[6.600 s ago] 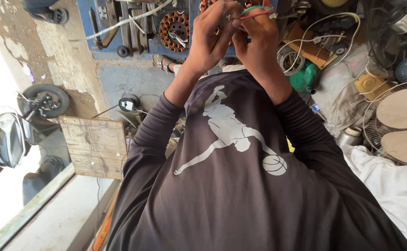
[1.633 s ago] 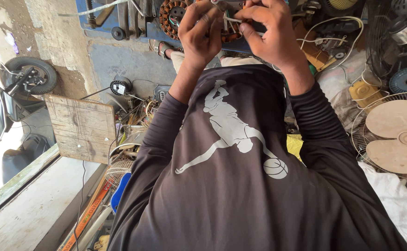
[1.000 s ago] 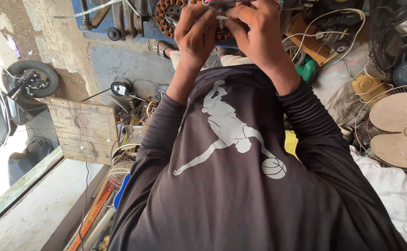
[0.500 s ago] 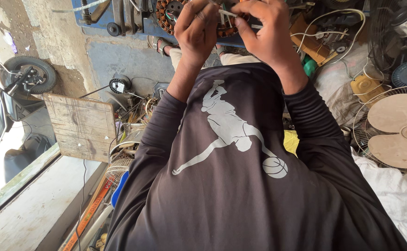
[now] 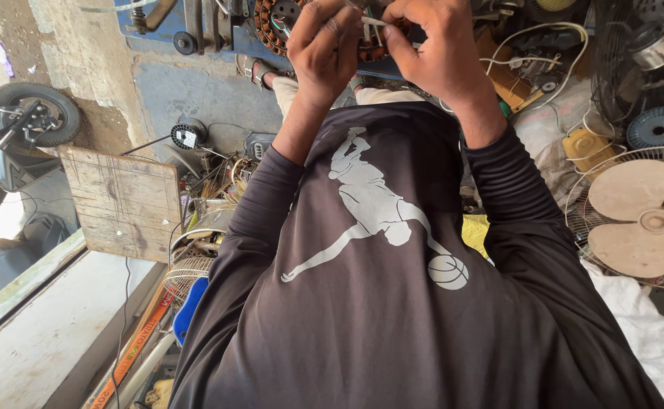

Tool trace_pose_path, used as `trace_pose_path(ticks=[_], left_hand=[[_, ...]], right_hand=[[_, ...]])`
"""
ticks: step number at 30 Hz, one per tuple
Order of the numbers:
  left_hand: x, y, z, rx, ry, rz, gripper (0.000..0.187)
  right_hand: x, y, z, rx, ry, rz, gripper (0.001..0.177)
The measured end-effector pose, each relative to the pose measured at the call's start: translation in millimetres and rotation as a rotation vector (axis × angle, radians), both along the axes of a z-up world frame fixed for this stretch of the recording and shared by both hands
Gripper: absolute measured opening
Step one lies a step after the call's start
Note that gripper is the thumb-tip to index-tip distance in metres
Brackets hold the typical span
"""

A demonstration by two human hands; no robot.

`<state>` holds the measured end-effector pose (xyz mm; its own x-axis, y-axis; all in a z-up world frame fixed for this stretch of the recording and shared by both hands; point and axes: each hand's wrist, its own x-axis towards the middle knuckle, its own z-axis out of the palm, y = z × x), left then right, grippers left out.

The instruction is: The person works on a motor stator, stripping and twisting colored wires by hand and with pliers. They repeatedly adjust wire ends and connections on the copper-wound stator in a cluttered workshop.

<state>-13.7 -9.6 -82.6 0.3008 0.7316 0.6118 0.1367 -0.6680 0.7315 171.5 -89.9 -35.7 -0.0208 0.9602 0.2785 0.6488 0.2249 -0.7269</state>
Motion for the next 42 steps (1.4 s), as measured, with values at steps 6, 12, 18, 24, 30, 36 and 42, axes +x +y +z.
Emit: trace_pose_path(ticks=[6, 12, 18, 24, 30, 36, 42], left_hand=[[0.4, -0.8, 0.4, -0.027, 0.017, 0.003, 0.022], [-1.4, 0.6, 0.3, -0.017, -0.002, -0.010, 0.023], [0.0, 2.0, 4.6, 0.021, -0.005, -0.013, 0.021], [-7.9, 3.0, 17.5, -0.046, 0.027, -0.124, 0.024], [-9.4, 5.3, 22.8, 0.047, 0.207, -0.222, 0.024], [-5.3, 4.4, 20.1, 0.141, 0.296, -0.230, 0.020], [-2.3, 1.8, 21.5, 0.018, 0.297, -0.220, 0.017]], right_hand=[[6.3, 1.3, 5.3, -0.155, 0.104, 0.004, 0.008], [3.1, 1.7, 7.4, -0.001, 0.063, 0.049, 0.006], [3.6, 6.9, 4.2, -0.035, 0.019, 0.044, 0.012], [3.4, 2.9, 8.7, -0.047, 0.127, 0.058, 0.014], [9.9, -1.4, 3.2, -0.109, 0.119, 0.043, 0.009], [3.4, -1.4, -13.3, 0.097, -0.095, -0.011, 0.011], [2.8, -2.9, -5.8, -0.048, 0.099, -0.063, 0.012]])
